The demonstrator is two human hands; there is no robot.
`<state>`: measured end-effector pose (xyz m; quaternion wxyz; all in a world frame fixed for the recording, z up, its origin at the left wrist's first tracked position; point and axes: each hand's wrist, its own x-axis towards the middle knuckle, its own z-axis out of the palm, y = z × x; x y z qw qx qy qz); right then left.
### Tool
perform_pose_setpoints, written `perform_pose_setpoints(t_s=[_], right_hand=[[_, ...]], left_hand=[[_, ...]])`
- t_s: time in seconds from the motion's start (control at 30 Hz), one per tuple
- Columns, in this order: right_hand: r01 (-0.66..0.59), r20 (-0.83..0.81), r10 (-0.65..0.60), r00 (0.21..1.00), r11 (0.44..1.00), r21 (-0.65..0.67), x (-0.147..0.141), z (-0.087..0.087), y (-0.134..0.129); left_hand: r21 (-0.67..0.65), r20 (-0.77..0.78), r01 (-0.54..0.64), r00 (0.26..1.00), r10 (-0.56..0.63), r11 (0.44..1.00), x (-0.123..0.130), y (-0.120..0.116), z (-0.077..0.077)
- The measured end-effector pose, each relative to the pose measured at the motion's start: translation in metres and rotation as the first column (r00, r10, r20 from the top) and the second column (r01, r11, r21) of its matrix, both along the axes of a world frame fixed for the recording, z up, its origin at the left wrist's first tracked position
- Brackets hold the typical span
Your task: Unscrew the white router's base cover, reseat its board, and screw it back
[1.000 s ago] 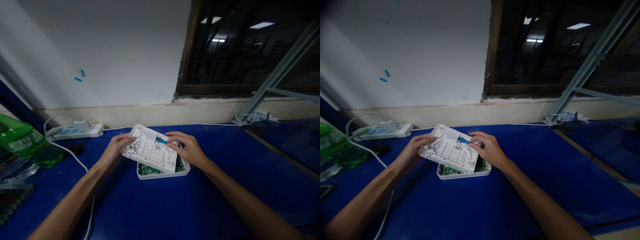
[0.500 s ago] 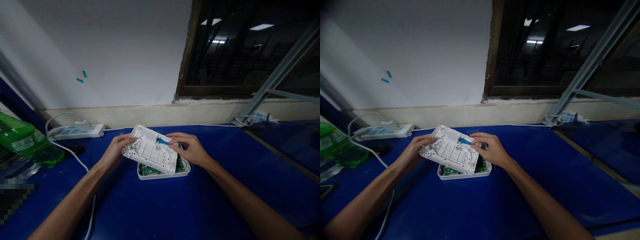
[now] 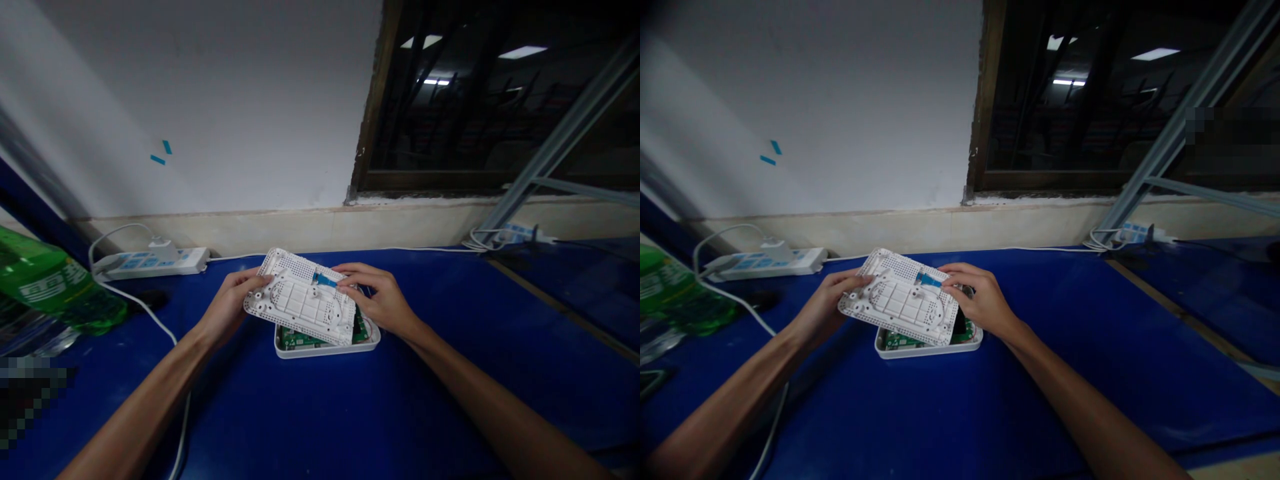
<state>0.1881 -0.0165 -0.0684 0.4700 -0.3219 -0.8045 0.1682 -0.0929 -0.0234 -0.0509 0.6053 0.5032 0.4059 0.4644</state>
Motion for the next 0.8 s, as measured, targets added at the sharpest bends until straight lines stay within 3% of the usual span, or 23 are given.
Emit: perform_pose_setpoints(t_s=[0.5, 0.7, 0.8], right_hand=[[0.004, 0.050, -0.007, 0.999, 0.999, 0.043, 0.004, -0.008, 0.002], [0.005, 0.067, -0.009, 0.998, 0.998, 0.061, 0.002, -0.004, 0.002], [0.014, 0.066, -0.015, 0.998, 1.000, 0.010, 0.001, 0.000, 0.002]], left_hand=[[-0.020, 0.004, -0.032, 0.999, 0.032, 0.999, 0.005, -0.002, -0.007], [-0.021, 0.009, -0.039, 0.999, 0.039, 0.999, 0.004, -0.002, 0.000], [-0.029, 0.014, -0.032, 0.999, 0.032, 0.999, 0.005, -0.002, 0.004]])
